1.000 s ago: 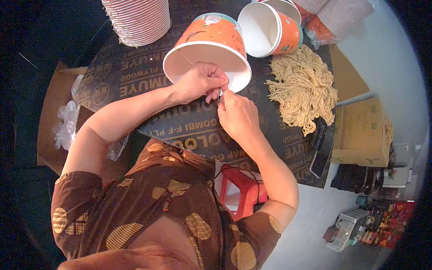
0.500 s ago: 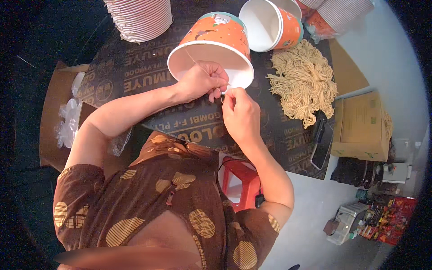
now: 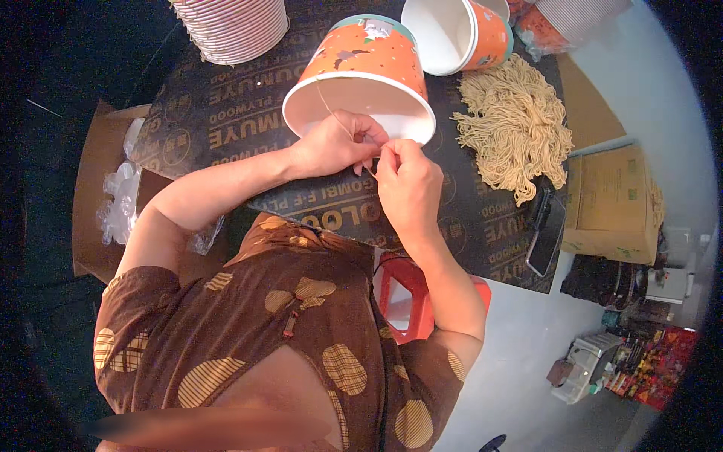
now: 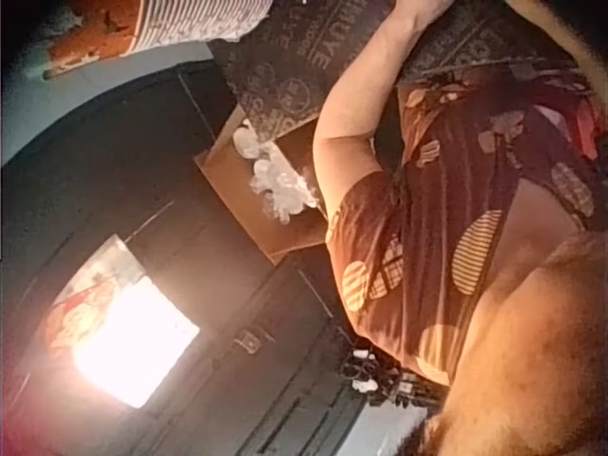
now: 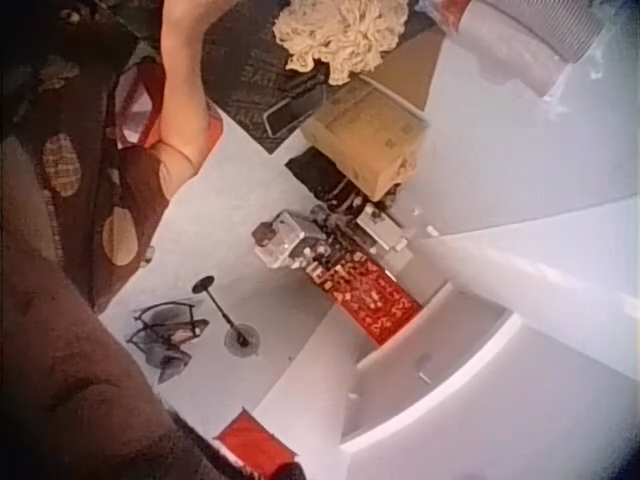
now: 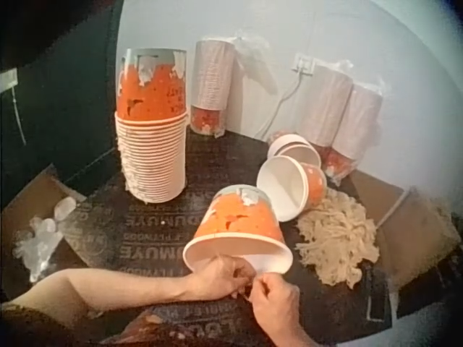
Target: The person is attaching string handles to paper buckets by threading the string through pre-punched holes and securing them.
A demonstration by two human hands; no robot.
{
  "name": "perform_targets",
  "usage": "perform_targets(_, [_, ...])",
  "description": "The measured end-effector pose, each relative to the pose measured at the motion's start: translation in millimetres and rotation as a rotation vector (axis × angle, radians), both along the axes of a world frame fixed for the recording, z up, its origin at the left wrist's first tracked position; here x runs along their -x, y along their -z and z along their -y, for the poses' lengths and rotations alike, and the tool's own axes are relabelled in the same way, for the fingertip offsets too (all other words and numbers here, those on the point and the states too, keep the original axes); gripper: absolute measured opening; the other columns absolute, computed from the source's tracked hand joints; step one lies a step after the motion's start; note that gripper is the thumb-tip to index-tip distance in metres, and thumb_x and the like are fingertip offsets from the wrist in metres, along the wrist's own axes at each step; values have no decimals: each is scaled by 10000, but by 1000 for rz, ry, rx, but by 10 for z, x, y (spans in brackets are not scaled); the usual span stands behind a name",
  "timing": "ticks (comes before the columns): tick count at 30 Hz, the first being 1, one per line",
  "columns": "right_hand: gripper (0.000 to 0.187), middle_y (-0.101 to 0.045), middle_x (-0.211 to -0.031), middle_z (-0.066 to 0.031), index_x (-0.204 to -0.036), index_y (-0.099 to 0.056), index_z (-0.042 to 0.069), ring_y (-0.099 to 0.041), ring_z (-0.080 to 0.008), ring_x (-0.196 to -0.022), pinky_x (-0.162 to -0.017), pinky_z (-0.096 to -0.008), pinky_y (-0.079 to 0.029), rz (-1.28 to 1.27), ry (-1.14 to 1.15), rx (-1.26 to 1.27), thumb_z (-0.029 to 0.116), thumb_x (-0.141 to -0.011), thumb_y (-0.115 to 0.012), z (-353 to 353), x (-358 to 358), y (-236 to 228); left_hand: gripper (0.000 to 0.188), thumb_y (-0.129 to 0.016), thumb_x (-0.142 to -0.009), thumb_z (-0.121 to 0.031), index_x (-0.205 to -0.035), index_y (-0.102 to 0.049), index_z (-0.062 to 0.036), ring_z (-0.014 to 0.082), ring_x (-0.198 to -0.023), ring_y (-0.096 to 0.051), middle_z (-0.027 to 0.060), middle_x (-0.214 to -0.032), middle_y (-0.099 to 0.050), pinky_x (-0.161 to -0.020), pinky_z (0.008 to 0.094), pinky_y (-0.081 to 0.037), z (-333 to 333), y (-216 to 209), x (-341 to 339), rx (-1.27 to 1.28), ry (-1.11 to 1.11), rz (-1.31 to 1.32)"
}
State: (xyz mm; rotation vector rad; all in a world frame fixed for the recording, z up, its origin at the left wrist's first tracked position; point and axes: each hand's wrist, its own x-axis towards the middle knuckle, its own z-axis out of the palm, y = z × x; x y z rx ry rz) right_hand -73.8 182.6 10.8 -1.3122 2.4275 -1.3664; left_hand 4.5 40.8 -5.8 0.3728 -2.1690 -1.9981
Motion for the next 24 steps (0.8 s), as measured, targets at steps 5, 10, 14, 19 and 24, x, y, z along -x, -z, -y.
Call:
perform_targets(5, [40,-634,-660,-178,-852,-617,16,-661,-323,-600,-548,-396,-490,-66,-23,32,53,-861,-629,25,-39,34,102,-640,-794,-20,-876,-650,40,177,-633,-645,119,-713,-667,-580,316,-507,-16,97,2,262,-29,-139])
perform_targets(10, [58,-639,-669,-179,-842,-611,18,-657,-347,-621,-549,-401,-493,76,-42,54,68,-861,-634,-4,-78,-69,115,-655,-777,-29,-870,-652,39,208,-649,-649,146,-719,-667,-605,336,-508,-36,90,-14,300,-30,-205])
perform_targets(14, [72,-635,-652,-175,-837,-612,21,-659,-341,-615,-544,-404,-494,-93,-6,69,82,-865,-638,24,-18,29,51,-609,-850,-1,-890,-640,-3,52,-596,-532,6,-712,-605,-526,235,-454,-33,119,-1,383,-5,-276])
perform_targets(19, [67,-637,-604,-113,-870,-630,-11,-651,-175,-546,-528,-306,-485,-151,-37,3,45,-894,-603,-10,-35,-5,21,-596,-856,13,-869,-611,5,73,-604,-560,19,-706,-601,-525,228,-467,12,91,8,56,17,-75])
perform_targets(24, [63,-654,-631,-129,-928,-607,8,-687,-234,-597,-541,-336,-507,-102,3,1,61,-918,-574,-123,-39,-42,26,-580,-854,31,-861,-590,7,95,-606,-585,35,-727,-600,-519,228,-482,65,70,7,-73,34,-64])
